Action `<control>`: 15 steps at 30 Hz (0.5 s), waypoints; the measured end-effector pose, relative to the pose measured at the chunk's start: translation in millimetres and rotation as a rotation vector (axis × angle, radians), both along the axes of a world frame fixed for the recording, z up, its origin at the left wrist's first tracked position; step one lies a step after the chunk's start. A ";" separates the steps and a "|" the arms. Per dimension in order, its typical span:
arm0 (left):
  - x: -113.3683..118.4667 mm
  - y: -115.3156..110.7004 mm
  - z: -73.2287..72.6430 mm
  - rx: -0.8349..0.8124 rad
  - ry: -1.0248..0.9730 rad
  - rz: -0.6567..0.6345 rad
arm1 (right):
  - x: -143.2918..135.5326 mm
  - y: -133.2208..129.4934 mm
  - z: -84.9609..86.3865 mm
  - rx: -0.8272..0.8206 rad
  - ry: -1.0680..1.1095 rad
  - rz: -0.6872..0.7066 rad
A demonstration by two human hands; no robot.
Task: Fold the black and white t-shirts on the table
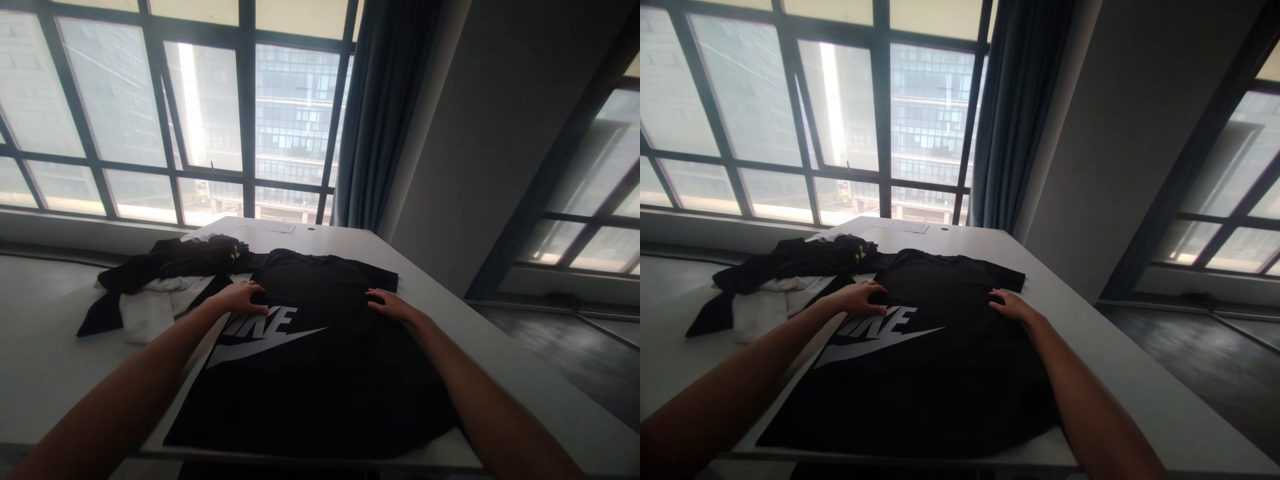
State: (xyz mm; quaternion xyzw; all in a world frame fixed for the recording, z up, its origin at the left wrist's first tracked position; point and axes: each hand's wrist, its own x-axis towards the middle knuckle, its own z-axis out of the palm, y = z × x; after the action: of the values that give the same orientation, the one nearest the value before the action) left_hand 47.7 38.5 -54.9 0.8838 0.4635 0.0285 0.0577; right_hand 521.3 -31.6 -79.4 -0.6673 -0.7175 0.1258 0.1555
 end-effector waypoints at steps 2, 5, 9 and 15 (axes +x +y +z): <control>-0.8 3.2 -1.9 0.010 -0.021 0.016 | 2.2 1.6 -2.0 0.004 -0.012 0.015; -4.9 17.6 -16.4 0.073 -0.070 0.117 | 6.1 3.1 -5.1 0.030 0.005 0.010; -7.6 56.1 -34.5 0.133 -0.098 0.368 | 10.3 4.3 -10.5 0.112 0.031 -0.025; 3.3 125.9 -19.1 -0.028 -0.446 0.645 | 12.5 5.1 -12.8 0.136 0.020 -0.021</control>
State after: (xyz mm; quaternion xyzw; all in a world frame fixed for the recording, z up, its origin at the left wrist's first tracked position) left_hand 51.0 164.4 -74.0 0.6639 0.6940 0.2303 0.1570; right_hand 533.8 -26.5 -92.2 -0.6613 -0.7158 0.0815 0.2089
